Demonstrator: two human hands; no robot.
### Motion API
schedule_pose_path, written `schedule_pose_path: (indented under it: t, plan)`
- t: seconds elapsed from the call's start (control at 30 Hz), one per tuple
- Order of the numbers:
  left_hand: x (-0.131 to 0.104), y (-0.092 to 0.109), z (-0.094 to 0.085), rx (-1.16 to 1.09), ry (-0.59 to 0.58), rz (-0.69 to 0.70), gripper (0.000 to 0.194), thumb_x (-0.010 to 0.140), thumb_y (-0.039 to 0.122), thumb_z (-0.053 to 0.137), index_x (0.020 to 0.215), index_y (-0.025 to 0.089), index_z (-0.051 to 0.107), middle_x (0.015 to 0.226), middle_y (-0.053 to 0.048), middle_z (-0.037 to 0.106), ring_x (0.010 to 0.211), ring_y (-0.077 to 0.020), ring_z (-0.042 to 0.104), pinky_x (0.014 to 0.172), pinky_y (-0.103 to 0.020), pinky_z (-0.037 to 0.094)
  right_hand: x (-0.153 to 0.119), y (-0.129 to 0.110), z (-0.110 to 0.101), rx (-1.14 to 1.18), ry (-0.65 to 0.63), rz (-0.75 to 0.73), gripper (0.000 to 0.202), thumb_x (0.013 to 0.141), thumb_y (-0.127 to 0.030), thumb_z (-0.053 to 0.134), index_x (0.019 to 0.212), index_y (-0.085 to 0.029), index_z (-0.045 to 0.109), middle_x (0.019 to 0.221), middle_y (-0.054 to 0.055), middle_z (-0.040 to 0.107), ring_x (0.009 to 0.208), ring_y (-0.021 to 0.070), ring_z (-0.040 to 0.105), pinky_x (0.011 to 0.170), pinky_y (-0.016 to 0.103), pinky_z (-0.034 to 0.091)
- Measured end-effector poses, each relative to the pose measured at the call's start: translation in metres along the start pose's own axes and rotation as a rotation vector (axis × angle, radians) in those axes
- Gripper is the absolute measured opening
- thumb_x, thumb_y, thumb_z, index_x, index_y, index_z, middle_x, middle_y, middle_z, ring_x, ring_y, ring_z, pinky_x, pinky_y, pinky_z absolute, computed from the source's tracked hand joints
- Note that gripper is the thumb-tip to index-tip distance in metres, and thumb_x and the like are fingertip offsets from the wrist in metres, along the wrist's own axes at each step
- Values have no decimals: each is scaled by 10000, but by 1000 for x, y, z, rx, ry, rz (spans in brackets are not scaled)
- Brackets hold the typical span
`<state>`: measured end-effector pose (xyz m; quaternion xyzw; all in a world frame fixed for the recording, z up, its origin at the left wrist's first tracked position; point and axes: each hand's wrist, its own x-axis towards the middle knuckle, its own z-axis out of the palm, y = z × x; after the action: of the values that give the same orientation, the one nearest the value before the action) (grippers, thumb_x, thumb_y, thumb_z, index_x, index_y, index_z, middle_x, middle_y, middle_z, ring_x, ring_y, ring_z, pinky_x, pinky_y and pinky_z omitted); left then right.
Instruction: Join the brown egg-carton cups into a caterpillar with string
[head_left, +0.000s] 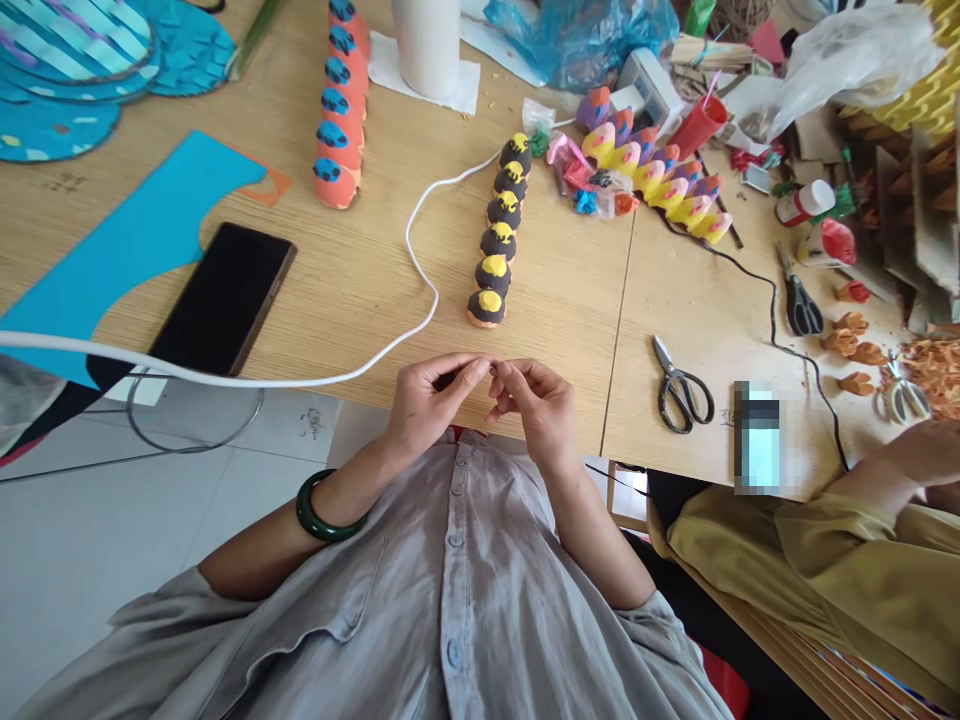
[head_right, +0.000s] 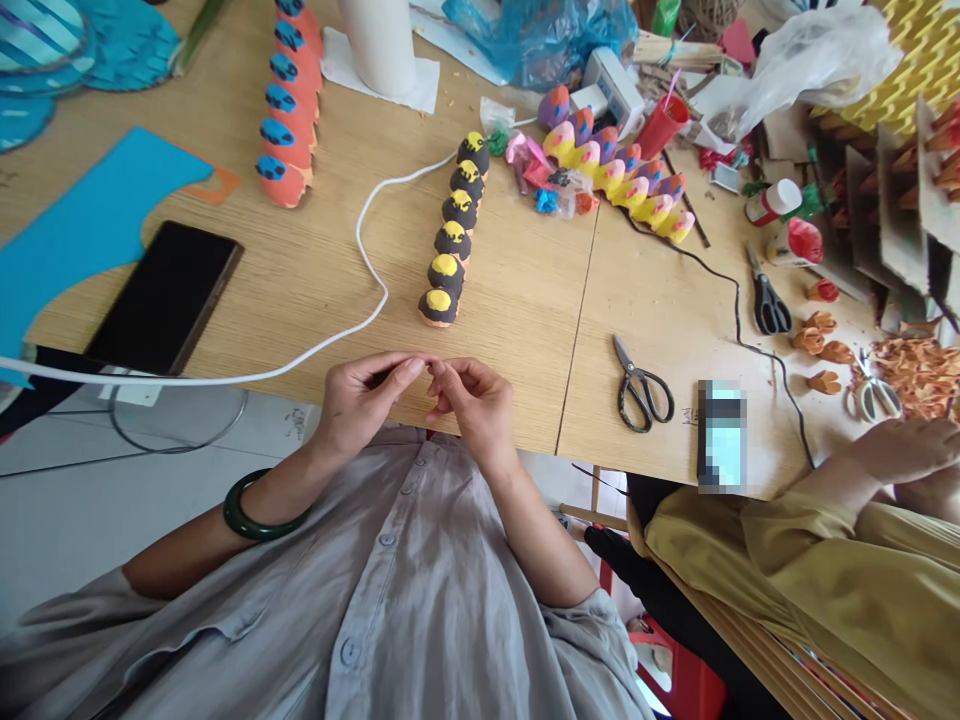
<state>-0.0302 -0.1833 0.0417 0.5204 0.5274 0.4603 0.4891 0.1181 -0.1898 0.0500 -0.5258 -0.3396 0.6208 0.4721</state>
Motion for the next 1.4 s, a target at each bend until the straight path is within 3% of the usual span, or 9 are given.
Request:
schedule_pose_path:
  t: [0.2, 0.3, 0.4, 0.6, 0.77, 0.9, 1.03, 1.23, 1.4]
  plan:
    - [-2, -6, -1, -9, -27, 33, 314, 944, 414, 707, 1117, 189, 839, 1130, -99, 818, 1027, -223, 756, 908, -292, 581, 2, 3, -2, -4, 22, -14, 371, 817, -555, 795, 773, -195, 720, 654, -26, 642, 503, 76, 552, 488, 224, 562]
    - [-2, -8, -1, -74, -39, -37, 316, 932, 433, 720, 1113, 204, 842, 952, -72, 822, 743, -155, 718, 670, -246, 554, 1, 4, -1, -17, 19, -13, 397, 827, -582, 774, 752, -198, 709, 646, -24, 633, 511, 81, 548, 489, 226, 561]
    - [-1, -9, 0, -171, -53, -134, 315, 881, 446, 770, 1070, 207, 852, 653, -5, 713, 472, -84, 496, 450, -225, 376, 0, 3, -1, -23, 5, -16, 402, 826, -585, 775, 745, -199, 700, 653, -22, 634, 520, 85, 554, 491, 228, 567]
    - [0, -9, 3, -165, 17, -96, 203, 854, 386, 787, 942, 219, 861, 814, -36, 789, 708, -147, 660, 639, -248, 511, -2, 3, 0, -4, -42, 17, 429, 857, -620, 722, 761, -202, 713, 683, -2, 656, 548, 98, 550, 475, 232, 570]
    - [-1, -7, 1, -90, 16, -38, 218, 841, 389, 803, 933, 200, 862, 859, -50, 809, 756, -160, 681, 717, -259, 543, -2, 2, 1, 14, -61, 26, 399, 835, -577, 767, 719, -202, 701, 684, -5, 655, 549, 95, 547, 473, 228, 575]
    - [-2, -5, -1, -82, 6, -30, 319, 892, 453, 751, 1064, 205, 856, 769, -39, 757, 611, -122, 583, 580, -240, 475, -1, 1, 2, 24, -33, 18, 383, 813, -571, 790, 756, -200, 714, 654, -21, 644, 518, 88, 533, 480, 243, 591]
    - [-2, -8, 1, -177, -6, -112, 363, 919, 505, 712, 1059, 203, 858, 539, 21, 557, 469, -85, 393, 442, -238, 305, 0, 2, 2, 17, -7, 27, 397, 808, -585, 787, 782, -193, 728, 639, -22, 640, 501, 88, 529, 477, 249, 586]
    - [-2, -7, 4, -137, 18, -75, 242, 837, 403, 791, 932, 192, 860, 755, -38, 768, 662, -140, 632, 603, -245, 493, 0, 4, 2, 25, -43, 30, 447, 818, -610, 772, 706, -185, 693, 630, -12, 646, 490, 82, 543, 450, 220, 555]
    - [-2, -7, 4, -120, 45, -84, 212, 848, 391, 785, 882, 193, 851, 839, -40, 807, 762, -160, 694, 714, -256, 545, -1, 3, 2, 61, -77, 73, 485, 849, -663, 710, 792, -182, 714, 655, 0, 674, 520, 97, 581, 446, 221, 561]
